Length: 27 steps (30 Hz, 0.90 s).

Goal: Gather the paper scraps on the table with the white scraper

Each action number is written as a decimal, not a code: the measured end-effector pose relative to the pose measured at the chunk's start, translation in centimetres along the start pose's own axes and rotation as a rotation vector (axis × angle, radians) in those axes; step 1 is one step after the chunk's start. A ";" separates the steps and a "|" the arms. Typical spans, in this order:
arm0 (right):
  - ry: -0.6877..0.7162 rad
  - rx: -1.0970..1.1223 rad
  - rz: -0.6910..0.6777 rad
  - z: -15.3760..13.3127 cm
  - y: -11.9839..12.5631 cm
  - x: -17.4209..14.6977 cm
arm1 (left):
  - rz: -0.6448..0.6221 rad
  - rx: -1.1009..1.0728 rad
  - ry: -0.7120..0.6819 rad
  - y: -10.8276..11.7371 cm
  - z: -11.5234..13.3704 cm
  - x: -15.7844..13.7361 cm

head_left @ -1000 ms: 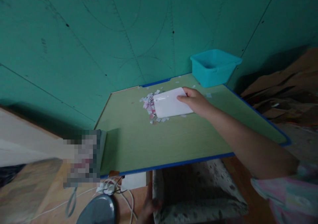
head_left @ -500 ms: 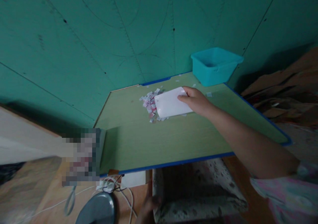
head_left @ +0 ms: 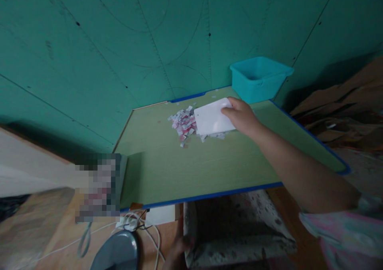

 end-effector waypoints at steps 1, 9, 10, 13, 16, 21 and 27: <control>0.000 -0.003 0.021 0.0 0.2 0.1 | 0.027 -0.001 -0.017 0.0 -0.1 0.0; 0.002 0.006 0.000 0.0 0.0 0.0 | 0.127 -0.029 0.006 0.1 -1.1 0.1; 0.005 -0.002 0.015 0.0 0.1 0.0 | 0.131 -0.036 0.010 -0.1 -1.1 0.0; 0.020 0.000 0.044 0.0 0.1 -0.1 | 0.138 -0.066 0.020 -0.9 -0.9 -0.5; 0.036 0.011 -0.004 -0.1 -0.4 -0.3 | 0.127 -0.124 0.038 -2.0 -0.7 -1.0; 0.018 0.069 -0.150 -0.2 -1.5 -0.8 | 0.163 -0.100 -0.027 -2.8 0.0 -1.4; 0.031 0.090 -0.100 -0.2 -1.1 -0.7 | 0.037 -0.181 0.021 -2.5 0.5 -1.3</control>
Point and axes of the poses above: each hand's wrist, its own x-axis towards the middle knuckle, its own y-axis out of the back of the hand, z = x × y, the point moved 5 cm from there along x, towards the middle knuckle, and after that the axes turned 6 degrees about x, right-handed, at the moved point
